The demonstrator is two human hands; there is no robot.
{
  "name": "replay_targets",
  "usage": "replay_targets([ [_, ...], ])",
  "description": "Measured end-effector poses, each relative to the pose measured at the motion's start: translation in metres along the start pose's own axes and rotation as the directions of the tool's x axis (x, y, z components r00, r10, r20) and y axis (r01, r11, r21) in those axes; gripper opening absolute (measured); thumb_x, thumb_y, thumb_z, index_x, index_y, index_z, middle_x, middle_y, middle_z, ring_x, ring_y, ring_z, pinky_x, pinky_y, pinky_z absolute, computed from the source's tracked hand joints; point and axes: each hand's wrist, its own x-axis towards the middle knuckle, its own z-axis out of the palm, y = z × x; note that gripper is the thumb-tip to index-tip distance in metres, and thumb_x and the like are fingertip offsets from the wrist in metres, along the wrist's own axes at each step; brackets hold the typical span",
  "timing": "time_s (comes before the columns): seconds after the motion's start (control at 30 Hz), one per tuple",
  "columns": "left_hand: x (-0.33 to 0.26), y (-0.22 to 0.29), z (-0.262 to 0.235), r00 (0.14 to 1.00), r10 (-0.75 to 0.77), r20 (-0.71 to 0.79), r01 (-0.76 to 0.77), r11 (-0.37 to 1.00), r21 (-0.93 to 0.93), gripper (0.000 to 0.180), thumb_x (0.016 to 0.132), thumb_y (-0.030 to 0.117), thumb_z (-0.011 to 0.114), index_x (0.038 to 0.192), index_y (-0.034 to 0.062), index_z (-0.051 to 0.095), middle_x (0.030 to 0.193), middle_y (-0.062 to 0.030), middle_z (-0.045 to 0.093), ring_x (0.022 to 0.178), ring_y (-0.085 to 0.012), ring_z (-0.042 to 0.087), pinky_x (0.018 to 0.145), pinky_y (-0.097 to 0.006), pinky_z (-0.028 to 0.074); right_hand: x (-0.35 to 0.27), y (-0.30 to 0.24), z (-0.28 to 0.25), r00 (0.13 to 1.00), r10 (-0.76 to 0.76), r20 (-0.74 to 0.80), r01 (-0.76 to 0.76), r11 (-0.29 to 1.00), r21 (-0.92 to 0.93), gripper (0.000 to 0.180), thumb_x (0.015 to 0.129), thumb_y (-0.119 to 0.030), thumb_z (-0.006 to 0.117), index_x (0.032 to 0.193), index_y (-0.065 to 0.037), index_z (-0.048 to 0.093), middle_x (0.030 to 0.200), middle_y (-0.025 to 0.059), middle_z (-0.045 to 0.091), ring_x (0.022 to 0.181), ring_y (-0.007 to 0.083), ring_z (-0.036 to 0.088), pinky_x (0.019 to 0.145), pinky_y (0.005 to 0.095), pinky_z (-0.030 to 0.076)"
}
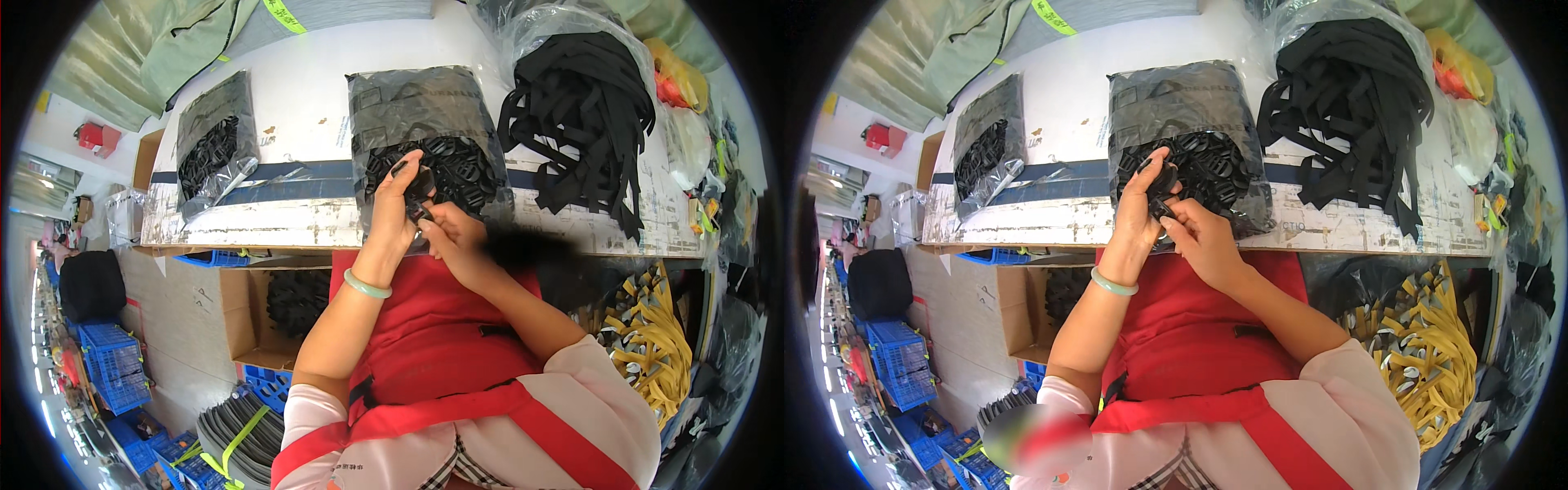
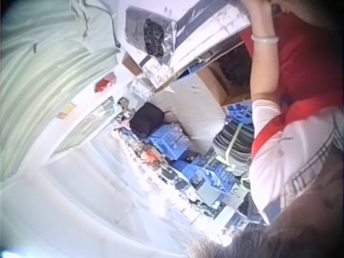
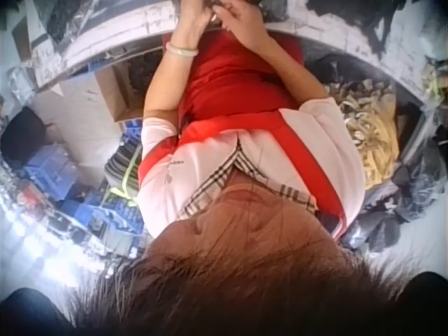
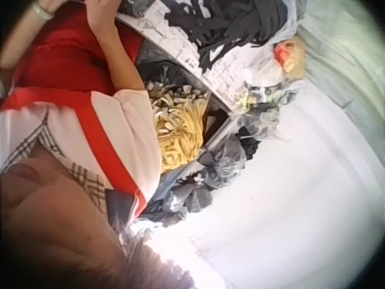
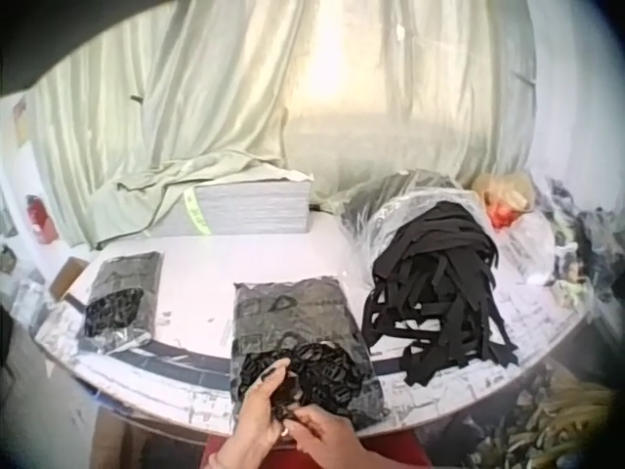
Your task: Manually threading black straps through plastic buckles/adjusters at a factory workbench.
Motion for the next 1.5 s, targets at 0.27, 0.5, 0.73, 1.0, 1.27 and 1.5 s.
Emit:
replay_targets([
  [0.27, -0.05, 0.012, -0.018, 0.959, -0.121, 0.257, 0.107, 0.992, 0.066, 0.041, 0.096, 0.029, 0.052, 0.128, 0.0042, 0.049, 0.103, -0.0109, 0.062, 0.076, -0.0167, 0.064, 0.048, -0.027, 0.051, -0.017, -0.038, -0.028, 0.985, 0.06, 0.161, -0.094, 0.974, 0.209, 0.014, 0.097, -0.016, 0.053, 0.101, -0.003, 0.055, 0.079, 0.0026, 0.058, 0.062, 0.0066, 0.055, 0.053, 0.0196, 0.044],
  [0.5, -0.099, -0.024, -0.048, 0.894, -0.409, 0.181, 0.44, 0.878, -0.188, 0.035, 0.1, 0.037, 0.044, 0.109, 0.0042, 0.053, 0.087, -0.007, 0.06, 0.065, -0.0159, 0.06, 0.037, -0.021, 0.039, -0.04, -0.029, -0.029, 0.923, 0.179, 0.342, -0.275, 0.927, 0.256, 0.015, 0.096, -0.017, 0.054, 0.099, -0.003, 0.057, 0.072, 0.0022, 0.059, 0.059, 0.0072, 0.055, 0.051, 0.02, 0.044],
  [0.73, -0.134, -0.05, -0.054, 0.959, -0.283, 0.021, 0.284, 0.959, -0.015, 0.017, 0.094, 0.019, 0.059, 0.103, 0.0052, 0.057, 0.082, -0.0052, 0.057, 0.064, -0.0144, 0.057, 0.035, -0.02, 0.037, -0.067, 0.01, -0.005, 0.942, 0.303, 0.145, -0.333, 0.903, 0.272, 0.016, 0.096, -0.019, 0.054, 0.092, -0.004, 0.056, 0.069, 0.0021, 0.059, 0.054, 0.0062, 0.053, 0.047, 0.0193, 0.043],
  [1.0, -0.127, -0.041, -0.062, 0.913, -0.382, 0.14, 0.397, 0.913, -0.094, 0.011, 0.092, 0.017, 0.061, 0.093, 0.0058, 0.061, 0.084, -0.0063, 0.06, 0.067, -0.0176, 0.057, 0.036, -0.018, 0.037, -0.055, -0.01, -0.061, 0.994, 0.004, 0.107, 0.018, 0.979, -0.204, 0.014, 0.092, -0.016, 0.059, 0.091, -0.002, 0.064, 0.076, 0.0024, 0.062, 0.063, 0.0084, 0.056, 0.058, 0.0245, 0.047],
  [1.27, -0.126, -0.035, -0.065, 0.934, -0.336, 0.119, 0.301, 0.923, 0.239, 0.017, 0.09, 0.019, 0.066, 0.087, 0.0034, 0.059, 0.08, -0.0071, 0.059, 0.066, -0.0166, 0.058, 0.036, -0.02, 0.04, 0.072, 0.014, -0.172, 0.869, -0.42, -0.261, 0.085, 0.646, -0.759, 0.015, 0.084, -0.009, 0.063, 0.099, -0.01, 0.067, 0.084, 0.0081, 0.059, 0.076, 0.0199, 0.058, 0.071, 0.0306, 0.048],
  [1.5, -0.126, -0.026, -0.059, 0.955, -0.28, 0.098, 0.242, 0.925, 0.292, 0.009, 0.089, 0.008, 0.065, 0.092, -0.0001, 0.063, 0.078, -0.0113, 0.064, 0.062, -0.0162, 0.061, 0.037, -0.022, 0.042, 0.114, 0.014, -0.195, 0.75, -0.651, 0.121, 0.325, 0.203, -0.924, 0.021, 0.068, -0.006, 0.069, 0.086, -0.015, 0.072, 0.09, 0.0013, 0.06, 0.092, 0.0226, 0.055, 0.084, 0.0329, 0.045],
])
